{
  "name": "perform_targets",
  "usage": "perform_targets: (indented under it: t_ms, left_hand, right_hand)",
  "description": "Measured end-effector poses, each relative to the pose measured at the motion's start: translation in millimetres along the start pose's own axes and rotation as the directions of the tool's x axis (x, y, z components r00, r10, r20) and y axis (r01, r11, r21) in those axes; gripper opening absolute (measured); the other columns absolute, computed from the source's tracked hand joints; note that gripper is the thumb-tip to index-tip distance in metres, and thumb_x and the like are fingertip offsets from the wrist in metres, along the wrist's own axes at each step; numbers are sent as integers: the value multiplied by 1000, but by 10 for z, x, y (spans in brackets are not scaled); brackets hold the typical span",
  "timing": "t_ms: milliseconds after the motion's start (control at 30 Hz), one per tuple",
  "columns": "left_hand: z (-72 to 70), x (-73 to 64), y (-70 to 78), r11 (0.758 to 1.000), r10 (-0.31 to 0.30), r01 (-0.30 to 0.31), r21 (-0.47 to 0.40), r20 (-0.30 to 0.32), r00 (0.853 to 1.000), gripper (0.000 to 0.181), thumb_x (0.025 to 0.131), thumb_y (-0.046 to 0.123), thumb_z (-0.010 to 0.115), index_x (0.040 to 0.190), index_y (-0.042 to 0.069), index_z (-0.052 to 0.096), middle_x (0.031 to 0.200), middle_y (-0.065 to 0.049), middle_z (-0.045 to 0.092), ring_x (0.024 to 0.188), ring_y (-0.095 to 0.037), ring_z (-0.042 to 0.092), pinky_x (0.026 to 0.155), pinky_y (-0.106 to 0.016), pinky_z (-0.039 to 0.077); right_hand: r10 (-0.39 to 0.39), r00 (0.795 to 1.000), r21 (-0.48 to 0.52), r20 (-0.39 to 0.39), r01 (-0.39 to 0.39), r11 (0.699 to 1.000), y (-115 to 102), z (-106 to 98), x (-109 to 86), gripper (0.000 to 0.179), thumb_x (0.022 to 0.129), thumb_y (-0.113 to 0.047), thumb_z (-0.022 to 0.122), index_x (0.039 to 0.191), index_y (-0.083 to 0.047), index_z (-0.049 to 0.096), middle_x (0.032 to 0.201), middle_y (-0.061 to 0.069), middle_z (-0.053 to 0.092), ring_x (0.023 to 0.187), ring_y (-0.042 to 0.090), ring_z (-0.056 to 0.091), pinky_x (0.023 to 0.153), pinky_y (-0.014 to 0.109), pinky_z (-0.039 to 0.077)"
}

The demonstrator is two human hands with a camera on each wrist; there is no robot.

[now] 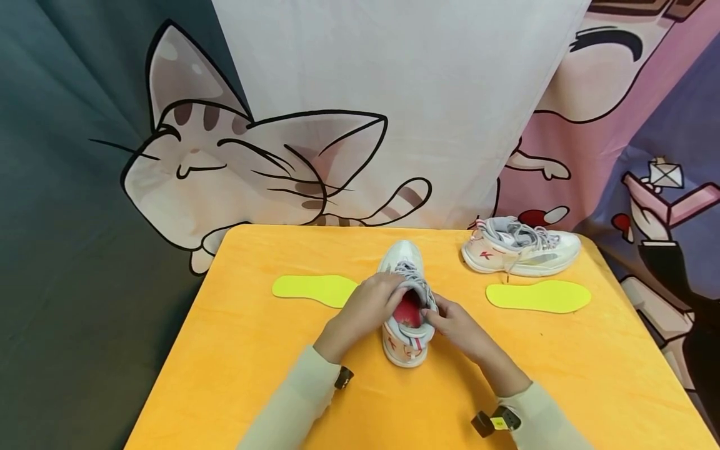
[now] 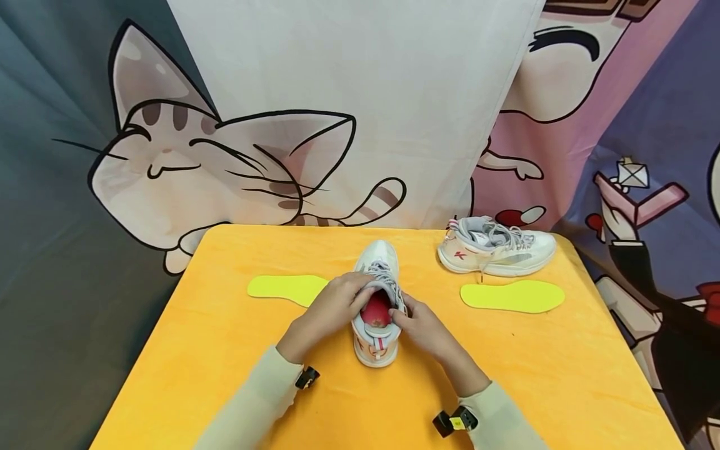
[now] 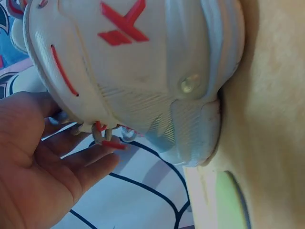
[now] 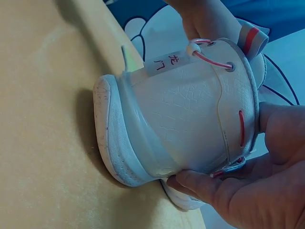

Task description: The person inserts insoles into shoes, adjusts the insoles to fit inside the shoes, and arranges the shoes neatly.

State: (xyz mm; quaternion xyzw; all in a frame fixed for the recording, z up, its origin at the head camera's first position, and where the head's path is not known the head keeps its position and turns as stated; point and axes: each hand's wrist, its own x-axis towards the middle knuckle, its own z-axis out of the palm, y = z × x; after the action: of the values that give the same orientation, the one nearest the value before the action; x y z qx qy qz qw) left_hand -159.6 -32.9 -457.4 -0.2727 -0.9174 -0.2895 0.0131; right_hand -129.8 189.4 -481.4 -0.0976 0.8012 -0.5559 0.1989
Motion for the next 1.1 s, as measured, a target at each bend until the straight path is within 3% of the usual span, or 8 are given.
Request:
perform_targets:
  t_ms: [200, 367, 500, 600, 733, 967, 1100]
  left_hand:
    - [-51, 77, 0, 999, 17, -16, -32, 15, 1000, 29, 110, 29, 51, 122, 12, 72, 119, -2, 74, 113, -17, 69, 101, -35, 56]
    - [-88, 133, -22, 999, 26, -25, -47, 35, 999, 29, 110, 30, 51, 120, 12, 71, 109, -2, 73, 99, -14, 69, 91, -32, 59]
    - [-133, 197, -47, 998, 25, -21, -67, 64, 998, 27, 110, 29, 51, 120, 12, 70, 91, -2, 70, 81, -13, 66, 78, -28, 58]
    - [-174, 256, -83, 997, 17, -10, -71, 91, 996, 27, 110, 28, 52, 121, 12, 70, 91, -2, 70, 79, -12, 64, 77, -27, 55]
    - [-228, 354, -136, 996, 5, 6, -85, 121, 993, 25, 109, 26, 53, 120, 12, 71, 104, -1, 71, 89, -13, 63, 81, -27, 54]
    - [-298, 529, -200, 987, -16, 44, -156, 180, 984, 18, 107, 17, 57, 115, 12, 72, 99, -1, 71, 81, -12, 62, 75, -23, 51]
    - [-314, 611, -240, 987, -24, 55, -152, 195, 981, 14, 106, 16, 59, 108, 11, 73, 93, -2, 69, 76, -11, 60, 69, -20, 49]
  right_hand:
    - [-11, 1000, -11, -19, 11, 1000, 3, 7, -2, 50, 108, -18, 52, 153, 3, 44, 143, 25, 55, 118, 29, 52, 91, 21, 47]
    - [-8, 1000, -18, -19, 8, 1000, 7, 4, -10, 50, 108, -17, 52, 153, 3, 43, 140, 24, 56, 116, 29, 52, 90, 21, 47]
    - [-8, 1000, -23, -23, 8, 1000, -1, 12, -14, 51, 107, -18, 52, 153, 3, 44, 141, 24, 56, 118, 28, 52, 91, 18, 46]
    - [-17, 1000, -27, -18, 16, 1000, -10, 16, -9, 51, 107, -17, 52, 153, 4, 43, 141, 24, 56, 118, 28, 52, 91, 18, 45]
    - [-23, 1000, -35, -9, 23, 999, -25, 17, 5, 53, 107, -17, 52, 154, 5, 41, 143, 25, 55, 117, 28, 52, 89, 20, 45]
    - [-20, 1000, -30, 3, 20, 999, -44, 1, 1, 53, 106, -14, 51, 155, 5, 39, 138, 25, 55, 110, 27, 52, 82, 23, 45]
    - [-23, 1000, -30, 12, 23, 999, -47, -6, 0, 54, 106, -13, 51, 155, 5, 39, 131, 24, 57, 104, 24, 53, 78, 23, 45]
